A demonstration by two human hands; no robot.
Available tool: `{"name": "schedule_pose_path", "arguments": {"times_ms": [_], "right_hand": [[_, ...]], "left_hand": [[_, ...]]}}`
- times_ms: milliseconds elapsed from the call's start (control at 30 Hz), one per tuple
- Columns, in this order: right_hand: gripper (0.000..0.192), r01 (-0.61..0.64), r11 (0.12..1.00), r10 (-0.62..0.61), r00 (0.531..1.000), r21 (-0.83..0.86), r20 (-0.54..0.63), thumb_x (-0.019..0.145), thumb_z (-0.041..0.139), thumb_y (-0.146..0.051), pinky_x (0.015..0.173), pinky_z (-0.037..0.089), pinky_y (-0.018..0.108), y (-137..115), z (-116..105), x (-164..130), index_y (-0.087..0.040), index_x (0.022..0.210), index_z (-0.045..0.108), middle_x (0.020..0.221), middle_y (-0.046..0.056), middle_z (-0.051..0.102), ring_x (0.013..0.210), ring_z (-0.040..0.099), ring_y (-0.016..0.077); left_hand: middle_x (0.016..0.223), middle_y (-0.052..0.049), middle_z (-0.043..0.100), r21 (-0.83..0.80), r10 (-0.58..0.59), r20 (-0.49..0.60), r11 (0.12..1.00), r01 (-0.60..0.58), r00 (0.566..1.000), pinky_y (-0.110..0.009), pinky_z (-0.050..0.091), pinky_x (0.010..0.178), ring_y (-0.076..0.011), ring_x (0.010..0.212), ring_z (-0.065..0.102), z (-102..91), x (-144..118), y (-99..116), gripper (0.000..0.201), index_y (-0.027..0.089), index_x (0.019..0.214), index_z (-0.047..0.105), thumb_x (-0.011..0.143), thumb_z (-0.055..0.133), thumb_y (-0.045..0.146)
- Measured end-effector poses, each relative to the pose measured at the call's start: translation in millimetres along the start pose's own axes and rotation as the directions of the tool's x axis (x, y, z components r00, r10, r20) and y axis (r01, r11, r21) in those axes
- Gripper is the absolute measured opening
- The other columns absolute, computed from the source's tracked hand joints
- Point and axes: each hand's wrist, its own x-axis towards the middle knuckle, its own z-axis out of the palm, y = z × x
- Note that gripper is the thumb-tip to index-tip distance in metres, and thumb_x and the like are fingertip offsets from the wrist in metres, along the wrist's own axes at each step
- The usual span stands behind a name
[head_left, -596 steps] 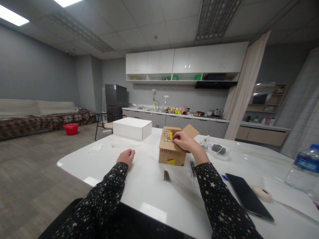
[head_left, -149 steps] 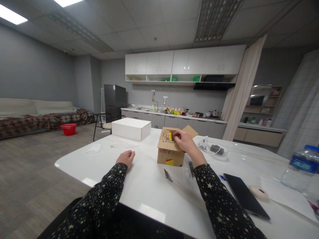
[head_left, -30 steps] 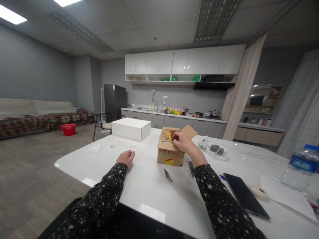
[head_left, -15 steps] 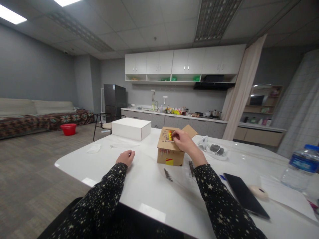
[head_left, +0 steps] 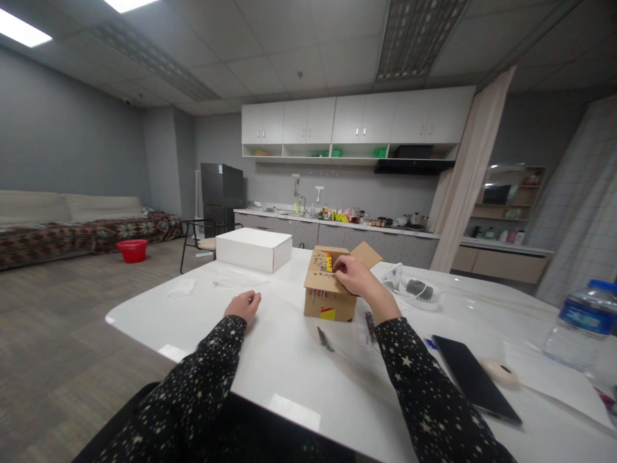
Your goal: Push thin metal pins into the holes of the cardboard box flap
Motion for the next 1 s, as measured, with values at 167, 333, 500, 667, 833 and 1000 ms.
{"name": "schedule_pose_path", "arguments": {"times_ms": [167, 333, 500, 667, 833, 1000], "right_hand": [[0.018, 0.006, 1.0, -0.005, 1.0, 0.011, -0.003, 0.076, 0.052, -0.009, 0.073, 0.041, 0.024, 0.7, 1.1, 0.4, -0.015, 0.086, 0.066, 0.093, 0.008, 0.069, 0.083, 0.06, 0.0164], [0.015, -0.006, 1.0, 0.006, 1.0, 0.017, -0.004, 0.076, 0.054, -0.01, 0.072, 0.041, 0.024, -0.7, 0.0, 0.9, -0.015, 0.084, 0.066, 0.093, 0.008, 0.069, 0.084, 0.06, 0.0165], [0.016, 0.015, 0.999, -0.014, 1.0, 0.029, -0.014, 0.075, 0.053, -0.01, 0.073, 0.041, 0.024, -5.4, -1.7, -1.6, -0.016, 0.082, 0.066, 0.092, 0.007, 0.07, 0.084, 0.061, 0.0173], [0.019, 0.06, 0.997, -0.06, 0.998, 0.055, -0.012, 0.075, 0.051, -0.007, 0.074, 0.042, 0.024, -6.4, -0.8, -2.7, -0.016, 0.081, 0.066, 0.09, 0.007, 0.07, 0.085, 0.061, 0.0173], [0.019, 0.032, 0.998, -0.03, 0.999, 0.06, -0.04, 0.077, 0.05, -0.008, 0.075, 0.042, 0.024, 1.6, 2.7, -0.1, -0.016, 0.085, 0.066, 0.093, 0.007, 0.07, 0.085, 0.061, 0.0168], [0.019, -0.001, 0.999, 0.003, 0.999, 0.044, -0.045, 0.079, 0.049, -0.009, 0.075, 0.042, 0.025, 4.2, 3.9, 0.6, -0.016, 0.086, 0.065, 0.094, 0.007, 0.07, 0.085, 0.061, 0.0166]], "left_hand": [[0.065, -0.003, 0.061, -0.001, 0.002, 0.007, 1.0, -0.002, 1.0, -0.025, 0.034, 0.061, -0.0172, 0.066, 0.054, -0.6, -0.1, 0.7, 0.036, 0.022, 0.06, 0.05, 0.086, 0.037, 0.044], [0.065, -0.003, 0.062, 0.014, 0.0, 0.002, 1.0, 0.0, 1.0, -0.024, 0.034, 0.061, -0.0172, 0.067, 0.055, 0.3, 0.3, 0.2, 0.036, 0.022, 0.06, 0.051, 0.086, 0.038, 0.044], [0.066, -0.003, 0.062, 0.002, -0.005, -0.004, 1.0, 0.005, 1.0, -0.024, 0.035, 0.061, -0.0174, 0.067, 0.055, 0.2, -0.5, 0.7, 0.035, 0.022, 0.06, 0.052, 0.086, 0.039, 0.042], [0.064, -0.003, 0.062, -0.009, 0.005, -0.011, 1.0, -0.005, 1.0, -0.024, 0.035, 0.062, -0.0172, 0.066, 0.055, 1.3, 0.5, -0.8, 0.036, 0.022, 0.061, 0.054, 0.086, 0.039, 0.042], [0.065, -0.003, 0.062, -0.002, 0.002, 0.002, 1.0, -0.002, 1.0, -0.024, 0.035, 0.061, -0.0174, 0.066, 0.055, 1.7, 1.2, -1.6, 0.036, 0.022, 0.06, 0.053, 0.086, 0.039, 0.043], [0.064, -0.003, 0.062, -0.006, -0.006, -0.009, 1.0, 0.006, 1.0, -0.024, 0.035, 0.061, -0.0174, 0.066, 0.055, 1.4, 0.3, -0.5, 0.035, 0.022, 0.06, 0.053, 0.086, 0.04, 0.041]]}}
